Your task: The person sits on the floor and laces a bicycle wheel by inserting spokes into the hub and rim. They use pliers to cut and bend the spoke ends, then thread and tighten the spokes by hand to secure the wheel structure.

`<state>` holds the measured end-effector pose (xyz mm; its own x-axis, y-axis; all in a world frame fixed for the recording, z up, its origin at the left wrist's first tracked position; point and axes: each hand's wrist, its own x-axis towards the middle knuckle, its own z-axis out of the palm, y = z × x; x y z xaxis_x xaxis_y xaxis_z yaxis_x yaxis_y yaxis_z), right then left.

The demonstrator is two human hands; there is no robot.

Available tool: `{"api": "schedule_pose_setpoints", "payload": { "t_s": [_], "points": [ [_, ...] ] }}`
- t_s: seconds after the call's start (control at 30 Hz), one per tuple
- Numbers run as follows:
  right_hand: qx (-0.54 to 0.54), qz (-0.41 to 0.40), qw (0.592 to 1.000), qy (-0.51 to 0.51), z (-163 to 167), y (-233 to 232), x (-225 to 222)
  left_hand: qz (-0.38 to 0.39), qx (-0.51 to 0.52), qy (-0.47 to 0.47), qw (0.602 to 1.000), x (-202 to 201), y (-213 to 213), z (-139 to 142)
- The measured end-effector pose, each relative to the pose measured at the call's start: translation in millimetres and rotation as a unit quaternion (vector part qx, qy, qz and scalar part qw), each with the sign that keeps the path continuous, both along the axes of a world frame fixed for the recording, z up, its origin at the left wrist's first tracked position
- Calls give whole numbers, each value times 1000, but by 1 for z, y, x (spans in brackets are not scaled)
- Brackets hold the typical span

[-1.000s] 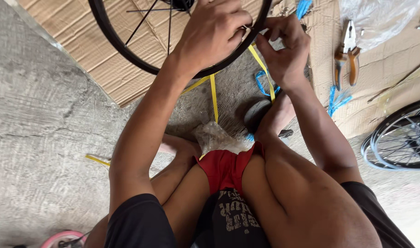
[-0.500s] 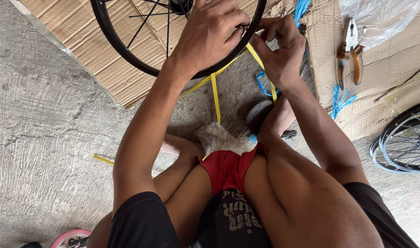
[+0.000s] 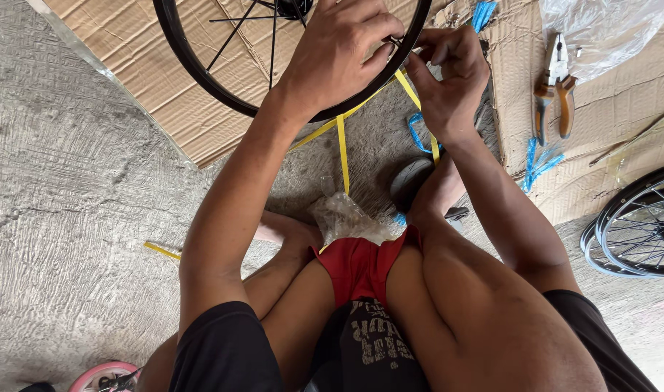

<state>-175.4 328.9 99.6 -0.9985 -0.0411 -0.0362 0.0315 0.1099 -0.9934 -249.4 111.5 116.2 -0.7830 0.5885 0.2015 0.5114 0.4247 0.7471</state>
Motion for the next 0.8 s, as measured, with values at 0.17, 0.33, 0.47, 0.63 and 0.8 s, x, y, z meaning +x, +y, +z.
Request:
{"api": "schedule_pose_setpoints", "payload": {
  "t_s": [0.17, 0.33, 0.47, 0.63, 0.8],
  "points": [
    [-39, -7, 999, -9, 0, -1, 0, -2, 3, 5, 1000, -1, 0, 3],
    [-57, -8, 998, -11, -2, -2, -1, -4, 8, 5, 1000, -1, -1, 3],
    [-62, -11, 998, -18, -2, -1, -1, -4, 9, 6, 1000, 0, -2, 1],
    [-88, -8, 996, -20, 2, 0, 0, -15, -5, 19, 1000, 2, 1, -4],
    [-102, -7, 994, -41, 6, -3, 0, -18, -11, 28, 999, 3, 0, -9]
  ]
}}
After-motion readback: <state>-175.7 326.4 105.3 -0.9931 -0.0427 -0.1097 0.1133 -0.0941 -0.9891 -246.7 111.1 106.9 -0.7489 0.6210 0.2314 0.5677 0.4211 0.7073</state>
